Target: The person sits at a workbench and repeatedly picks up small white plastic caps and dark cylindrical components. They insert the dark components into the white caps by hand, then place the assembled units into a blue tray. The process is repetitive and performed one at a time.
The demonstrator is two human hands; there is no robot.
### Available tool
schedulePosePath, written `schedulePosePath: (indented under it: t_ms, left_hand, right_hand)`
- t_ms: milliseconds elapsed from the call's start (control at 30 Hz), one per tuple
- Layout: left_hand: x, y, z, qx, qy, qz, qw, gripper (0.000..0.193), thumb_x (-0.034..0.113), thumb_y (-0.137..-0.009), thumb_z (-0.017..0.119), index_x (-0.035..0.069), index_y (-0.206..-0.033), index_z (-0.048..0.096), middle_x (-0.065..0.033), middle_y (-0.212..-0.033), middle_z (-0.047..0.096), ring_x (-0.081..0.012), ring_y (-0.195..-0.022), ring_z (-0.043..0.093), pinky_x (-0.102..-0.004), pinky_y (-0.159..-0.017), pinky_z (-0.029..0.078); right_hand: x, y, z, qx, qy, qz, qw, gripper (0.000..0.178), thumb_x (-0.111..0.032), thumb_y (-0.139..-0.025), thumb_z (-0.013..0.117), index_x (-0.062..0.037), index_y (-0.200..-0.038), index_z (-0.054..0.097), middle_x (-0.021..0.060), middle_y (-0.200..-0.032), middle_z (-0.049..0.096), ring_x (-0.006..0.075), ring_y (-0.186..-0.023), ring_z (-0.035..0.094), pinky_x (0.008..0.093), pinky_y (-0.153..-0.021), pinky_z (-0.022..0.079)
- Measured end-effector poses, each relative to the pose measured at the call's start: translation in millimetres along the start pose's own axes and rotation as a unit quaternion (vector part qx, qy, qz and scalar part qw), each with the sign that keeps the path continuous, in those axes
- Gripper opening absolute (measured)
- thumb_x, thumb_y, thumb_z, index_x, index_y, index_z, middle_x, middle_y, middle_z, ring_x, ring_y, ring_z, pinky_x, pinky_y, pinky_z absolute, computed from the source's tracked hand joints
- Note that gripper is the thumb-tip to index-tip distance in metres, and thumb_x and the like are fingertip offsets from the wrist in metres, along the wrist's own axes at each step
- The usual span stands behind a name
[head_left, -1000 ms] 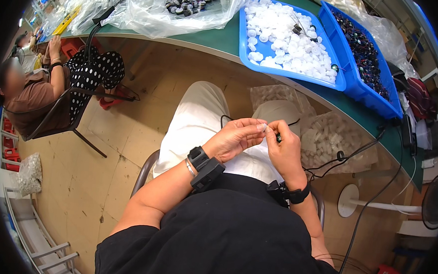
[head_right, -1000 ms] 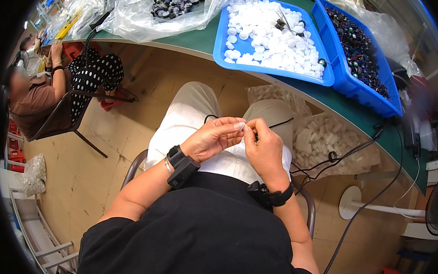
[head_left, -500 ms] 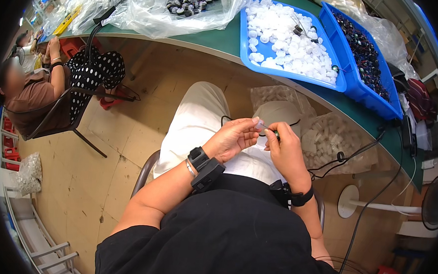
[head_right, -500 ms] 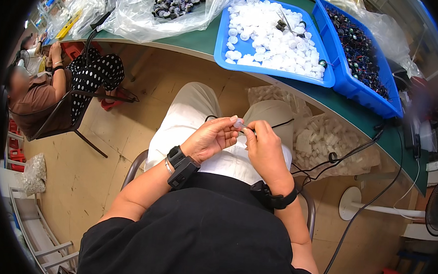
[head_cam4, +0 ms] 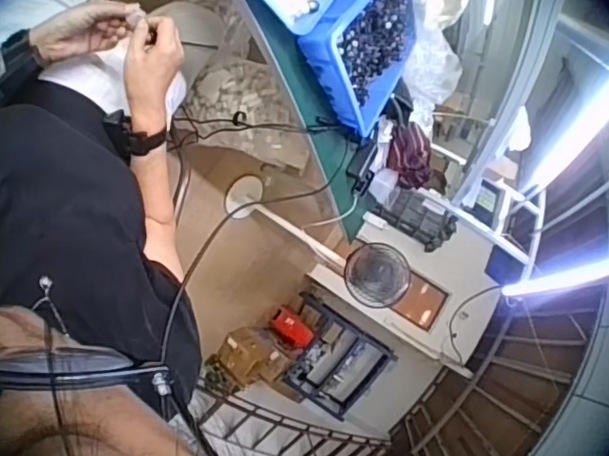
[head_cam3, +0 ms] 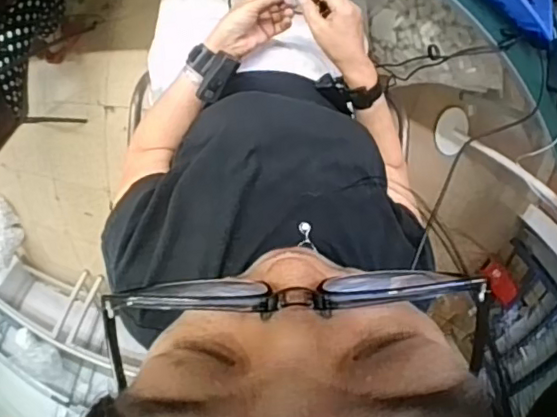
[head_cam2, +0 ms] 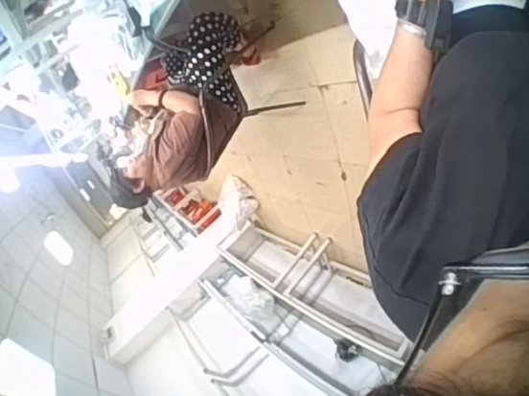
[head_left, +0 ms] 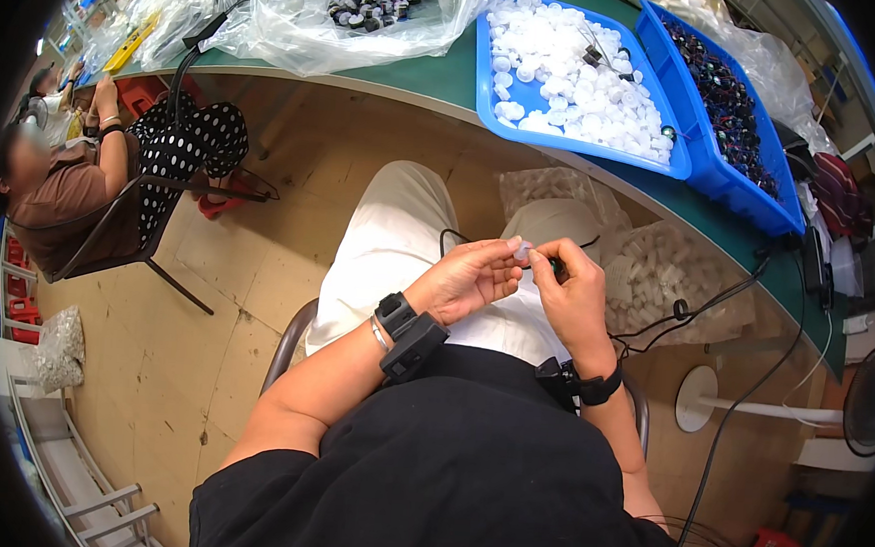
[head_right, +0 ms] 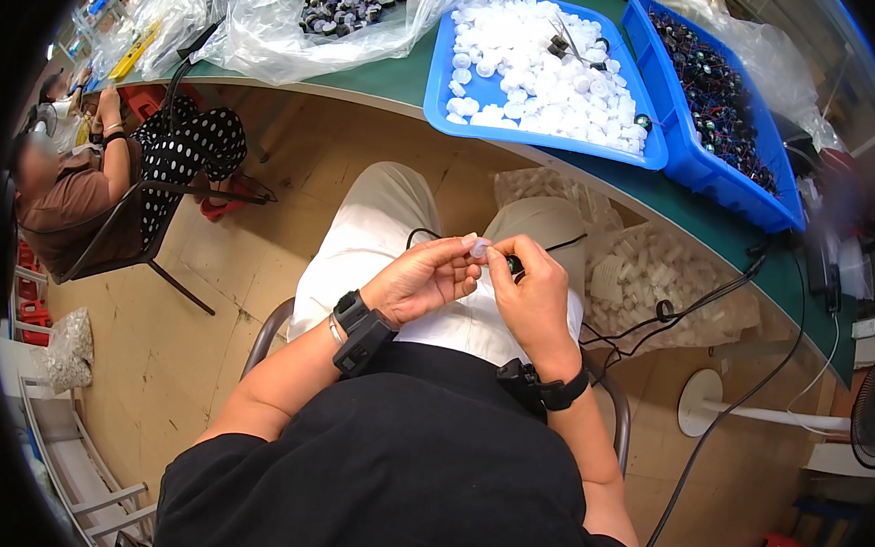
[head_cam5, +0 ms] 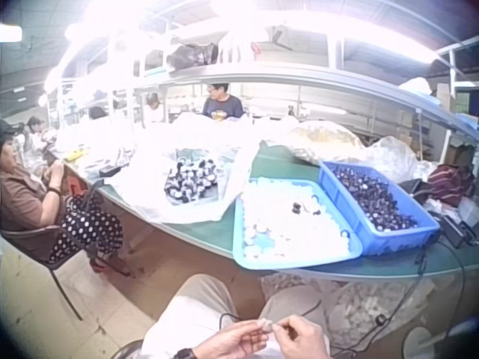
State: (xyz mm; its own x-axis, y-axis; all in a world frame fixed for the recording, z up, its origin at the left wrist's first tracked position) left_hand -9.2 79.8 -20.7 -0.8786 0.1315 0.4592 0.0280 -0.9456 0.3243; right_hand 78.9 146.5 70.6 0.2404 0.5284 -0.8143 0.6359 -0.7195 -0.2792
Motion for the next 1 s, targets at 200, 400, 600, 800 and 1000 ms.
schedulePosePath:
  t_ms: [200, 400, 600, 800, 1000]
  left_hand:
    - [-4.2, -3.2, -1.4, -0.012, 0.04, -0.02, 0.999, 0.016, 0.019, -0.093, 0.062, 0.004, -0.099, 0.064, -0.0017, -0.089, 0.066, -0.0086, -0.08, 0.062, -0.0238, -0.073, 0.054]
    - [-4.4, -2.5, -2.6, -0.003, 0.016, -0.013, 1.0, 0.022, 0.02, -0.096, 0.058, 0.002, -0.108, 0.061, -0.0008, -0.091, 0.064, -0.0077, -0.081, 0.06, -0.0229, -0.075, 0.052]
    - [-0.6, -4.6, -6.0, -0.004, -0.005, 0.015, 1.0, 0.018, 0.016, -0.094, 0.061, 0.002, -0.104, 0.063, -0.0024, -0.094, 0.065, -0.01, -0.086, 0.063, -0.0238, -0.079, 0.054]
    - [2.1, -3.2, -1.3, 0.002, 0.038, 0.019, 0.999, 0.018, 0.015, -0.094, 0.06, 0.0, -0.105, 0.062, -0.004, -0.094, 0.065, -0.0109, -0.087, 0.063, -0.0236, -0.08, 0.054]
    - [-2.2, -3.7, -5.8, 0.002, 0.045, 0.005, 0.999, 0.016, 0.016, -0.094, 0.06, 0.002, -0.102, 0.062, -0.0038, -0.092, 0.064, -0.0112, -0.086, 0.063, -0.024, -0.078, 0.055]
  right_hand:
    - [-10.7, 0.8, -0.8, 0.022, 0.043, -0.047, 0.998, 0.007, -0.006, -0.082, 0.065, -0.0018, -0.08, 0.061, 0.0113, -0.076, 0.065, 0.0253, -0.061, 0.062, 0.0332, -0.056, 0.048]
    - [-20.8, 1.5, -1.9, 0.034, 0.109, -0.087, 0.99, 0.007, -0.007, -0.081, 0.065, -0.0036, -0.077, 0.061, 0.0099, -0.074, 0.064, 0.0267, -0.058, 0.061, 0.0347, -0.054, 0.048]
    - [-21.2, 0.9, 2.5, 0.021, 0.119, -0.146, 0.982, 0.004, -0.006, -0.082, 0.065, -0.0031, -0.082, 0.062, 0.0102, -0.077, 0.065, 0.0268, -0.063, 0.063, 0.0352, -0.057, 0.048]
    - [-5.4, -0.2, 2.7, 0.008, 0.012, -0.038, 0.999, 0.005, -0.007, -0.084, 0.064, -0.0022, -0.086, 0.062, 0.0122, -0.08, 0.066, 0.0283, -0.066, 0.063, 0.0352, -0.059, 0.049]
    - [5.2, 1.9, 9.8, -0.04, 0.013, -0.01, 0.999, 0.008, -0.009, -0.087, 0.062, -0.0008, -0.088, 0.062, 0.0112, -0.072, 0.065, 0.0221, -0.058, 0.062, 0.0315, -0.054, 0.047]
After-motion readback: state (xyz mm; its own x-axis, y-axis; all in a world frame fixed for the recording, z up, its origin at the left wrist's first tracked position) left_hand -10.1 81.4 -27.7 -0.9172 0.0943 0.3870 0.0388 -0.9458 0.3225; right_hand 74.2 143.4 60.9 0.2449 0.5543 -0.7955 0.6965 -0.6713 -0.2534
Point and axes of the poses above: each hand's wrist, its own y-axis away from the middle knuckle, its own z-axis out of the palm, x = y × z, the point moved 9 cm from there along -y, towards the middle knuckle
